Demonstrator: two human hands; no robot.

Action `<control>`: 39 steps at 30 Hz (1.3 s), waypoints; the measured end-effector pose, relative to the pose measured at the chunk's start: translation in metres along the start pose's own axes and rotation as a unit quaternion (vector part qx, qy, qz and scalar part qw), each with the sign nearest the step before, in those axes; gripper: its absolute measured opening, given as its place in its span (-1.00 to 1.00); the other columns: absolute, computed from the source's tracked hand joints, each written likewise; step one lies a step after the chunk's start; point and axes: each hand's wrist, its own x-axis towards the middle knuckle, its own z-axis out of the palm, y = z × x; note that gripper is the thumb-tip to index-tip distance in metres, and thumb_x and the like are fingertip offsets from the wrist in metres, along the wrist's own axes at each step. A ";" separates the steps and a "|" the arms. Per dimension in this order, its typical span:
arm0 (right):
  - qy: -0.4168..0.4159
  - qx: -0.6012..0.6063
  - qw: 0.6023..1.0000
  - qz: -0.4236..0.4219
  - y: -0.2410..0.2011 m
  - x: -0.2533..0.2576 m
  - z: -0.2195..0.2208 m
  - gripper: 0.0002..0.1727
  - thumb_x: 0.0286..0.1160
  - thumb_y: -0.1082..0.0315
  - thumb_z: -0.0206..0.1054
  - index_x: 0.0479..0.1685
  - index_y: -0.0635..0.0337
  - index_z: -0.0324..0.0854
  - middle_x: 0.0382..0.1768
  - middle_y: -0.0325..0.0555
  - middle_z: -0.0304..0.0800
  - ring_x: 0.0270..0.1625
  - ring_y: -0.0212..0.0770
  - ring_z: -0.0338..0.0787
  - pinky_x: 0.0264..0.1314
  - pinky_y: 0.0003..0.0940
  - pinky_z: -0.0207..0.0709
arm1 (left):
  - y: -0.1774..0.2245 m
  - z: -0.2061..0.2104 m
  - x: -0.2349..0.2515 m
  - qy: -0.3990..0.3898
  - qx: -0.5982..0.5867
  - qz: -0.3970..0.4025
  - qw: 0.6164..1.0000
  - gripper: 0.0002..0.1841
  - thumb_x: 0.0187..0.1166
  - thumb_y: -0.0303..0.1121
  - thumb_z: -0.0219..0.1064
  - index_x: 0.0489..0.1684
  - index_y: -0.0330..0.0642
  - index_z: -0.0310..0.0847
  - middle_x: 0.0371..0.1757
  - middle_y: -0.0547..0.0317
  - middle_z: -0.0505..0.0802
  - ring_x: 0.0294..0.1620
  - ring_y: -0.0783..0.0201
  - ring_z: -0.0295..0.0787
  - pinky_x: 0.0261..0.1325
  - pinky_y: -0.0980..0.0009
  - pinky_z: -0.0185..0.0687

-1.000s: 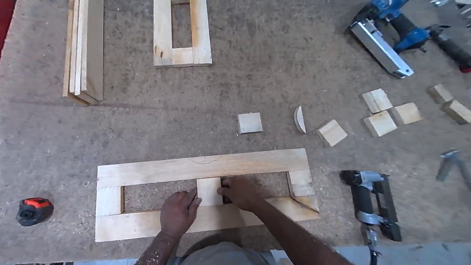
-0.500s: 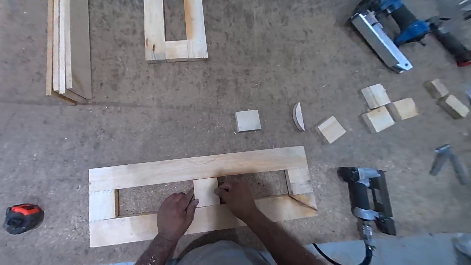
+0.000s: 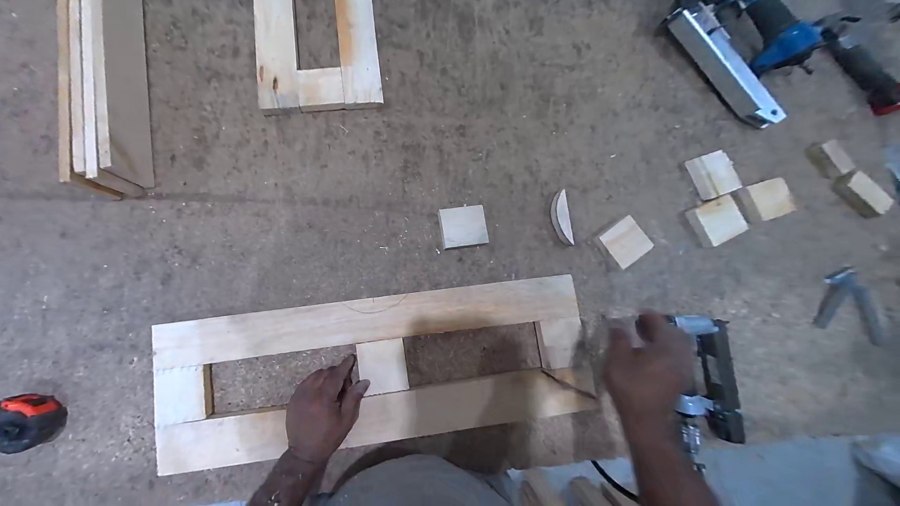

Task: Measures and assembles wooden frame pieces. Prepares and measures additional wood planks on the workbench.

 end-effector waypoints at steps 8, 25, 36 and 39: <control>-0.025 -0.131 0.984 0.121 0.118 0.044 0.000 0.16 0.37 -0.28 0.46 0.81 0.35 0.06 0.47 0.70 0.41 0.48 0.67 0.49 0.44 0.58 0.38 | 0.001 0.000 0.001 -0.014 0.033 -0.012 0.999 -0.54 0.65 0.11 0.22 0.23 0.08 0.86 -0.17 0.18 0.95 -0.12 0.15 0.92 -0.02 0.09 0.84; -0.487 0.239 0.839 -0.048 -0.087 -0.013 -0.121 -0.68 0.55 0.10 0.40 -0.01 0.18 0.70 -0.28 -0.27 0.91 -0.22 -0.30 0.90 -0.01 -0.21 0.83 | 0.000 -0.003 0.009 0.024 0.102 -0.016 0.994 -0.10 0.56 0.51 -0.04 0.66 -0.01 0.51 0.75 -0.12 0.48 0.80 -0.31 0.23 0.72 -0.42 0.07; -0.655 -0.195 0.708 -0.178 -0.277 -0.078 -0.007 -0.32 0.39 -0.09 0.46 0.48 -0.01 0.48 -0.12 0.12 0.84 -0.03 0.24 0.86 -0.08 0.30 0.67 | 0.002 -0.002 0.022 0.026 0.121 -0.010 0.992 -0.27 0.61 0.35 -0.05 0.54 0.10 0.65 0.63 -0.05 0.64 0.68 -0.36 0.42 0.55 -0.42 0.27; -0.672 -0.214 0.688 -0.172 -0.288 -0.078 0.011 -0.32 0.39 -0.04 0.45 0.51 0.01 0.44 -0.12 0.12 0.84 -0.03 0.25 0.86 -0.09 0.31 0.66 | 0.000 -0.003 0.024 0.038 0.119 -0.003 0.992 -0.45 0.71 0.08 -0.06 0.49 0.12 0.67 0.62 0.00 0.66 0.65 -0.33 0.45 0.52 -0.33 0.34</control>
